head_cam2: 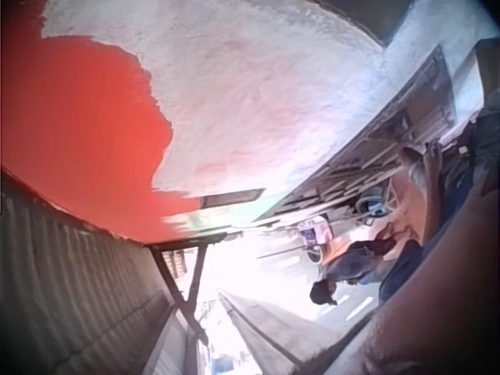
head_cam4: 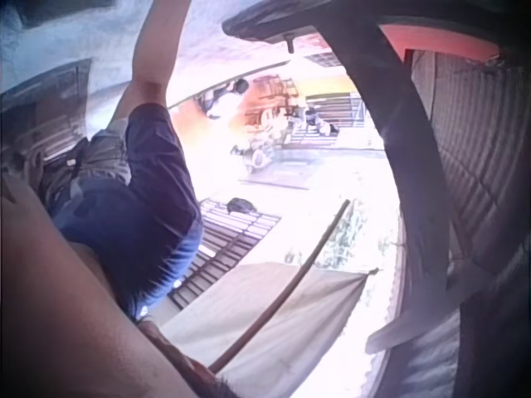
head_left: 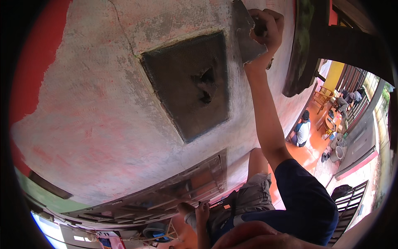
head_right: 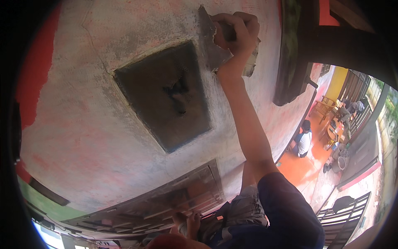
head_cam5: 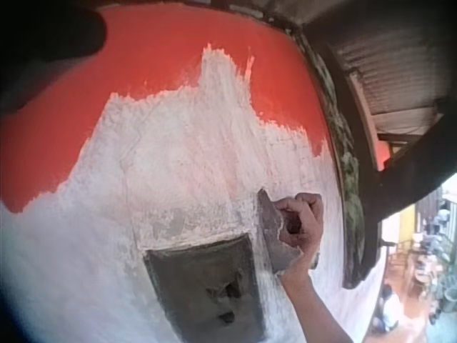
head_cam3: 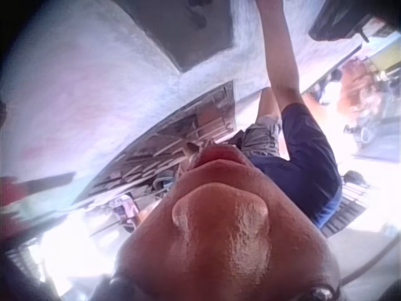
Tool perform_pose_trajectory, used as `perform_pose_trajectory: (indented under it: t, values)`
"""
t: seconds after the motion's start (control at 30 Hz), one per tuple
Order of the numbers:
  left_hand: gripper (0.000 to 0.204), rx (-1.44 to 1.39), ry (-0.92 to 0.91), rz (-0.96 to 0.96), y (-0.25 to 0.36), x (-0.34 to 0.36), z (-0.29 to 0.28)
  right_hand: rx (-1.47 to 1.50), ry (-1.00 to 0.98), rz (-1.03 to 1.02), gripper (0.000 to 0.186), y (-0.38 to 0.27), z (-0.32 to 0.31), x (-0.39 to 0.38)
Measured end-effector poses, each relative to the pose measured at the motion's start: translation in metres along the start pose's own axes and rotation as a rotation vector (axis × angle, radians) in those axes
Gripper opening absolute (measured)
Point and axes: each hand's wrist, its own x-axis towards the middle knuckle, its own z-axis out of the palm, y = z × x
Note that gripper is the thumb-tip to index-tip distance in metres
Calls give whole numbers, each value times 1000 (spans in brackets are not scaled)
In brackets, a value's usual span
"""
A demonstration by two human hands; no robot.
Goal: The person smooths a ceiling surface using a sanding block, moving it back and forth over a mesh-reinforced patch and surrounding areas. The person occasionally pauses to adjust the block and continues sanding different sections of the ceiling.
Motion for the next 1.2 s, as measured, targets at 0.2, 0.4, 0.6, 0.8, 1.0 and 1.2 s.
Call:
perform_pose_trajectory:
  t: [0.2, 0.4, 0.6, 0.8, 1.0, 1.2]
  values:
    - [21, -28, 23, -7, -2, -2, 2, -299, -256, -178, 48, -16, -7, -40]
    - [21, 36, 6, -5, -11, -15, -3, -205, -431, -177, 71, -30, -15, -44]
    - [21, 54, 29, 28, -16, -24, -5, -292, -377, -128, 70, -41, -4, -38]
    - [20, -5, 40, 55, -9, -30, 3, -178, -275, -202, 60, -25, 7, -40]
    - [19, 11, 126, 73, -20, -41, 7, -279, -232, -336, 47, -19, 5, -24]
    - [22, 46, 101, -4, -27, -42, 6, -145, -322, -390, 39, -6, -2, -18]
